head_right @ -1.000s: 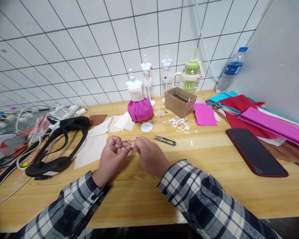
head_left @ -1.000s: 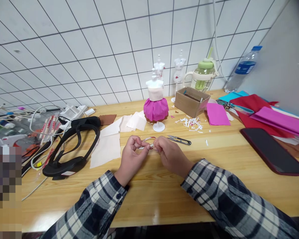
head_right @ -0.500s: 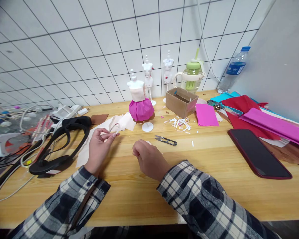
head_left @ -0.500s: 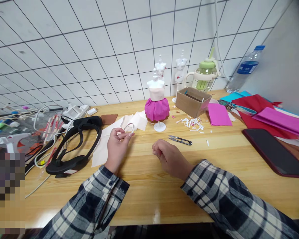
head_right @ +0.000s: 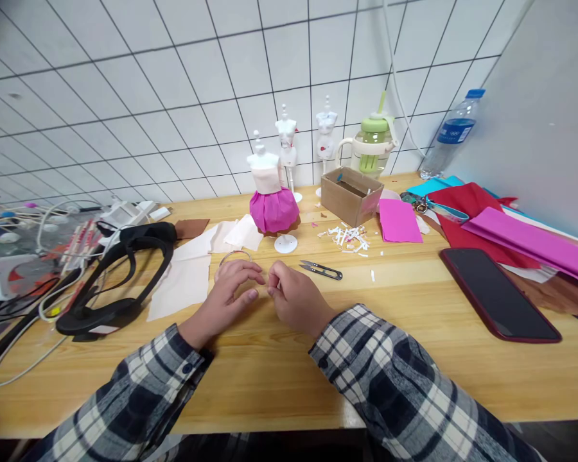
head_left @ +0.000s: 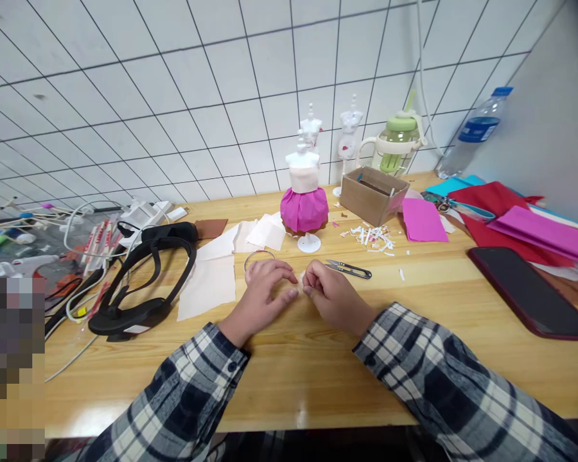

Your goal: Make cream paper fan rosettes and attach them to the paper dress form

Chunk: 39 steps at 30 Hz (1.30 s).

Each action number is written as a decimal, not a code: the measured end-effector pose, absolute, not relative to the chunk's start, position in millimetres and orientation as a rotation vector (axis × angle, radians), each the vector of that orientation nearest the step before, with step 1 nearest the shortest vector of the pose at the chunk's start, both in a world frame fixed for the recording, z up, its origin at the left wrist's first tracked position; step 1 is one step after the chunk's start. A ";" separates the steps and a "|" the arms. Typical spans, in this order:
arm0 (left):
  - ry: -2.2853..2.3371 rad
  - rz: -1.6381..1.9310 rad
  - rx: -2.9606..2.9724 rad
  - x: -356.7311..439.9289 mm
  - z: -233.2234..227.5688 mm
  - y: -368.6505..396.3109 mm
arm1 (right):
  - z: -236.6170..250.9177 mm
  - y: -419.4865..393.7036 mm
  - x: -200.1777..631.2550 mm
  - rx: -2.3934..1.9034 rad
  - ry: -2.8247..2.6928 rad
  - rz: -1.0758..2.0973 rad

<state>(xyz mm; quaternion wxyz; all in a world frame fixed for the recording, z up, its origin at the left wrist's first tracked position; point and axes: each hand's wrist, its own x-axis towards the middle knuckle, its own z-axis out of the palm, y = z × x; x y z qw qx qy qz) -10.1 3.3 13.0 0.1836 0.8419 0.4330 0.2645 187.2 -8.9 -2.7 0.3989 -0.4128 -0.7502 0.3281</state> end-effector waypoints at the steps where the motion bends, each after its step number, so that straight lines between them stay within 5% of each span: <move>1: 1.208 0.736 2.375 -7.8 13.6 1.4 | -3.3 -8.6 187.2 -1.051 -1.893 0.827; 14: 1.088 0.874 2.378 -5.9 16.8 0.6 | -3.4 -9.7 185.8 -1.099 -1.801 0.872; 23: 1.073 1.008 1.734 -7.5 11.6 -0.7 | 6.5 -7.0 196.3 -1.040 -1.877 0.277; 39: 0.848 0.888 1.505 -5.7 8.0 -6.6 | 2.8 -6.0 198.0 -1.146 -1.993 0.071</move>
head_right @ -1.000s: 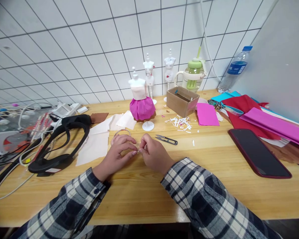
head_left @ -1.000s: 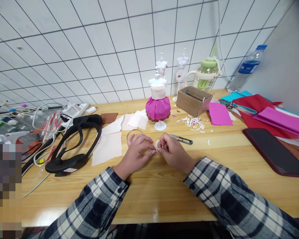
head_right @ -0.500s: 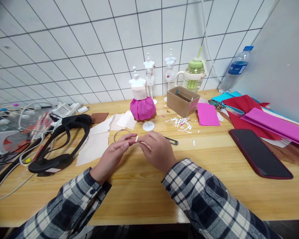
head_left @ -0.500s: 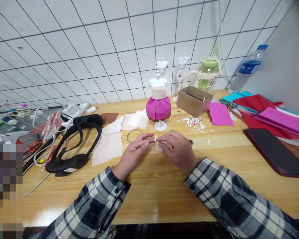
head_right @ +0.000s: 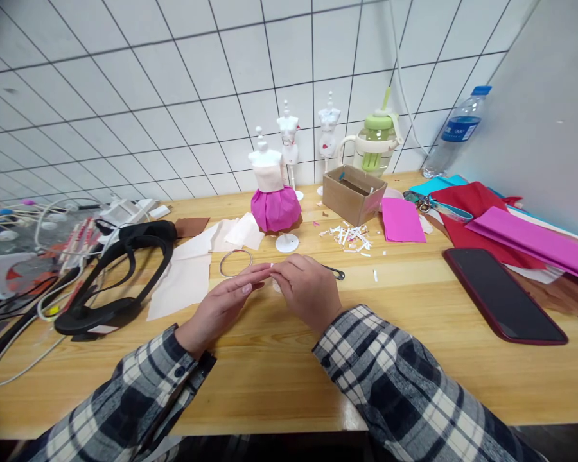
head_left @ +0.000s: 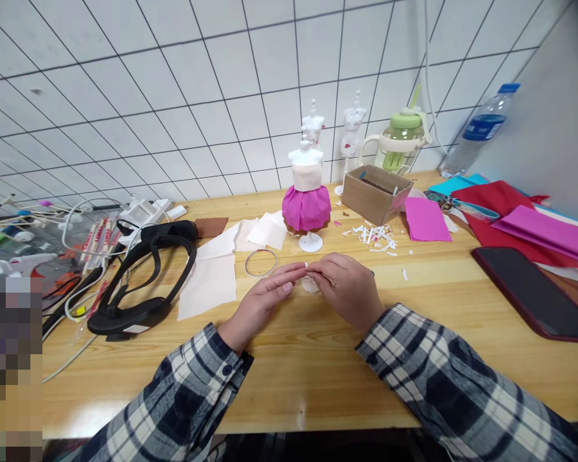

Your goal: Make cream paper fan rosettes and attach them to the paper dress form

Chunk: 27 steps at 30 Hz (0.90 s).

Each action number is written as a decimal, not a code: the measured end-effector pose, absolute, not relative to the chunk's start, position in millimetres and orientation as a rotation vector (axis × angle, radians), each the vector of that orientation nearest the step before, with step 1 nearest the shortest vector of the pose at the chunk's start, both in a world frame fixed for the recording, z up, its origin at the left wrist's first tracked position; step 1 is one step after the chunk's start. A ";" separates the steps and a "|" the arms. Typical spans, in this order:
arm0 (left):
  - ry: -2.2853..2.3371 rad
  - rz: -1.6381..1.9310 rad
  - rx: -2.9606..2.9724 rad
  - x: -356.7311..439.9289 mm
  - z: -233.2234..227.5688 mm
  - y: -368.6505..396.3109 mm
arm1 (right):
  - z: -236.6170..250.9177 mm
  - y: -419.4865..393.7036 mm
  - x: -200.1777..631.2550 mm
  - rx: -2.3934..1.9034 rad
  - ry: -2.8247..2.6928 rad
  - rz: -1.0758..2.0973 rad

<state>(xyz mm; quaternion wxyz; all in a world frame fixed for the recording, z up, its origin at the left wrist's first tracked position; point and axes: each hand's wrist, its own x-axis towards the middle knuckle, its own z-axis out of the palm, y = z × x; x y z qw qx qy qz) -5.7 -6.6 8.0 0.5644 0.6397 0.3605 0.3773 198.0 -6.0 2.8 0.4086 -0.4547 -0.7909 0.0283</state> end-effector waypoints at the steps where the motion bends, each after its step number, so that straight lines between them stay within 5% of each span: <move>1: 0.857 0.883 1.544 -6.0 8.8 -6.6 | 3.3 -6.5 197.7 -1.153 -1.983 0.094; 17: 1.199 1.071 1.970 1.9 3.2 -0.8 | -2.1 -6.6 181.9 -1.241 -1.584 1.009; 27: 1.290 1.115 1.975 -0.2 3.0 3.0 | -3.1 -12.0 182.5 -1.094 -1.763 0.694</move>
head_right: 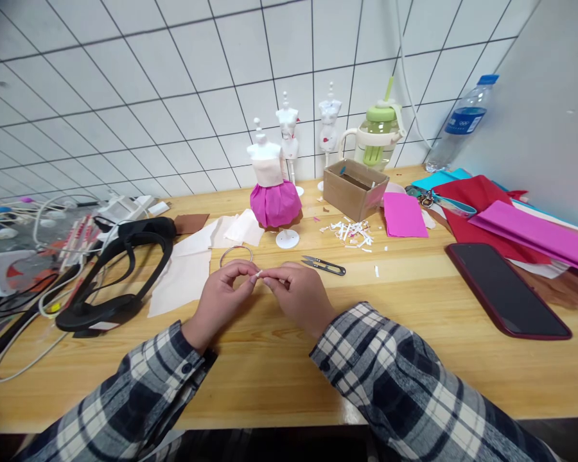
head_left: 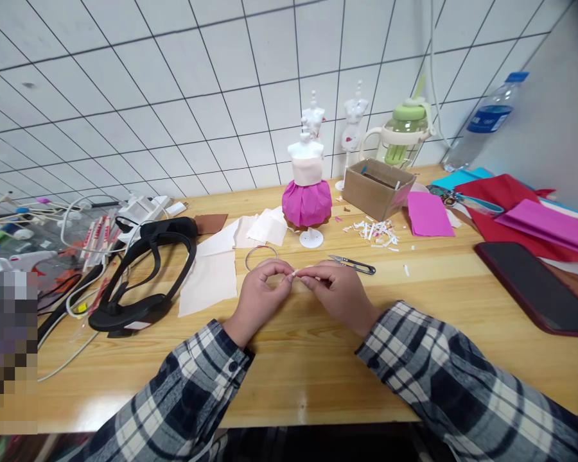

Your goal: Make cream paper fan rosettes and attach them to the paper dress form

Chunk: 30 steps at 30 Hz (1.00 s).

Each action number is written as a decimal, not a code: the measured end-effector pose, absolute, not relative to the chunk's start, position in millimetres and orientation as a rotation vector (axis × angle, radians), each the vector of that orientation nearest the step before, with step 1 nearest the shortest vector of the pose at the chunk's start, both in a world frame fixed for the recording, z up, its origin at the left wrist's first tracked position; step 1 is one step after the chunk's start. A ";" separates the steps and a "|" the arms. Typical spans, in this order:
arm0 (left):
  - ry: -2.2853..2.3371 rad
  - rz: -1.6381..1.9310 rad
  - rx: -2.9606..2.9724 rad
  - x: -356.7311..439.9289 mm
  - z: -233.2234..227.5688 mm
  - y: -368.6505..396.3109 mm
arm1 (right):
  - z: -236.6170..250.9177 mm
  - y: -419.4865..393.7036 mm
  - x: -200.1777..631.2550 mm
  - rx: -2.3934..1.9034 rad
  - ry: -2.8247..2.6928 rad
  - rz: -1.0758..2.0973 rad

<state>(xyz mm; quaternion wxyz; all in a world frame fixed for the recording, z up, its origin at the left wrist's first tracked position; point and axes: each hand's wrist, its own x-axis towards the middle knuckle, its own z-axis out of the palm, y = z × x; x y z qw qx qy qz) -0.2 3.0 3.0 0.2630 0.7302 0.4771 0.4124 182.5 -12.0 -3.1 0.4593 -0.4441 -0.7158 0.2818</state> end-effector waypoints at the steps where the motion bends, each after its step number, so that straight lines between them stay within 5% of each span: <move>1: 1.293 1.113 1.968 -0.6 3.0 3.4 | -3.9 -12.4 182.6 -1.075 -1.793 0.656; 13: 1.322 1.065 1.888 0.1 5.4 0.9 | -0.8 -14.5 185.4 -1.087 -1.852 0.473; 30: 1.308 1.028 1.985 3.4 5.8 -1.9 | -0.5 -12.7 182.7 -1.175 -1.817 0.607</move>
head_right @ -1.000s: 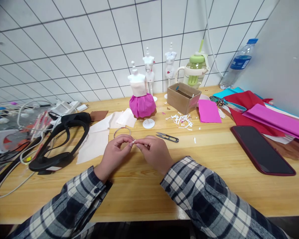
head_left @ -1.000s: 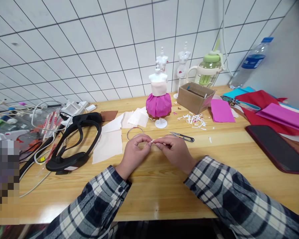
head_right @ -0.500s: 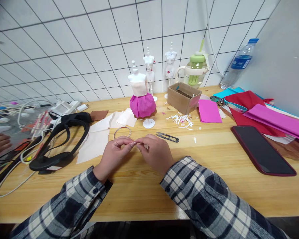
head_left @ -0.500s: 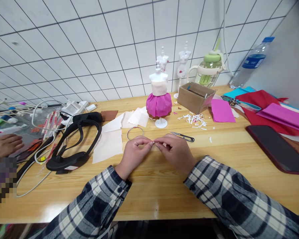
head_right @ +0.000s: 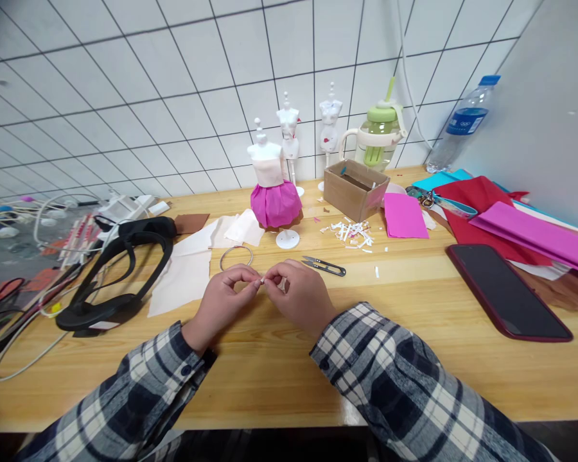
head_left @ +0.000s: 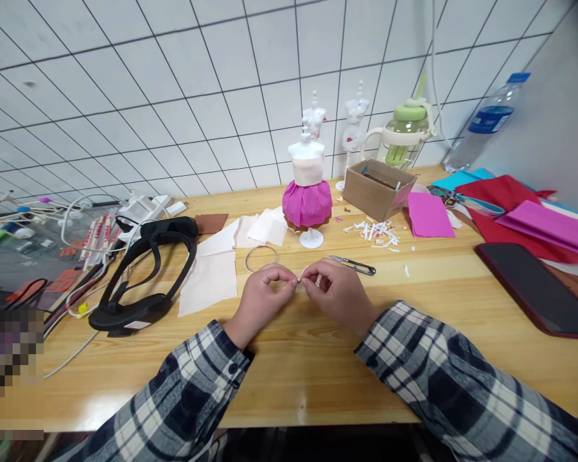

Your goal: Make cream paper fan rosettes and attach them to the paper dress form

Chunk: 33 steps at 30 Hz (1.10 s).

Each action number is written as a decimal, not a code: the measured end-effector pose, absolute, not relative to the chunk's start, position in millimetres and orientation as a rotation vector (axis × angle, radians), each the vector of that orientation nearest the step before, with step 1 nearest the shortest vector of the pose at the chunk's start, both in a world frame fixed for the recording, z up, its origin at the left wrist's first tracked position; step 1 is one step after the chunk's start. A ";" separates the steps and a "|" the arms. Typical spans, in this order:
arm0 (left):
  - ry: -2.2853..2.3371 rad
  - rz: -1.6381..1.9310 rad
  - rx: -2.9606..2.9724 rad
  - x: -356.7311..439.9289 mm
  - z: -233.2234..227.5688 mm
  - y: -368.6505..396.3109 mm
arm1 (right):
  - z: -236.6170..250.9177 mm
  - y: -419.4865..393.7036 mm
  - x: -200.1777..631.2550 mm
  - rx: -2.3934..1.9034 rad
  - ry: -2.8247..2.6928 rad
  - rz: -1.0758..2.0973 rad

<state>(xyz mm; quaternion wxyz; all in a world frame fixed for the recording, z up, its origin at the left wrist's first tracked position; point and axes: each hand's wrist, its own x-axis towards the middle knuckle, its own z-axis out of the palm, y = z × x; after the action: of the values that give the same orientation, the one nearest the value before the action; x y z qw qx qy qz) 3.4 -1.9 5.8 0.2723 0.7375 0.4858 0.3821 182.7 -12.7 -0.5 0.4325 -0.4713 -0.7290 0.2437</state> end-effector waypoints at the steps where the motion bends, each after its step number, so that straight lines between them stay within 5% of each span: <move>1: 1.307 1.033 1.999 3.3 6.1 -2.2 | -1.1 -13.0 182.7 -1.166 -1.809 0.615; 15: 1.300 1.042 1.932 4.3 8.0 -2.2 | -1.4 -12.4 181.7 -1.167 -1.793 0.646; 22: 1.312 1.062 1.836 -2.0 1.8 1.1 | -3.1 5.0 191.0 -1.153 -1.229 1.241; 33: 1.301 1.094 1.861 -7.7 1.2 3.5 | -7.9 57.6 278.2 -1.403 -1.028 0.716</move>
<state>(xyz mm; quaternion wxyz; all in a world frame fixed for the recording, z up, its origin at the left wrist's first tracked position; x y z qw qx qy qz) -7.7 3.5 1.2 0.3055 0.7031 0.4913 0.4134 278.2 57.6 -7.9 0.5892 -0.6027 -0.4415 0.3076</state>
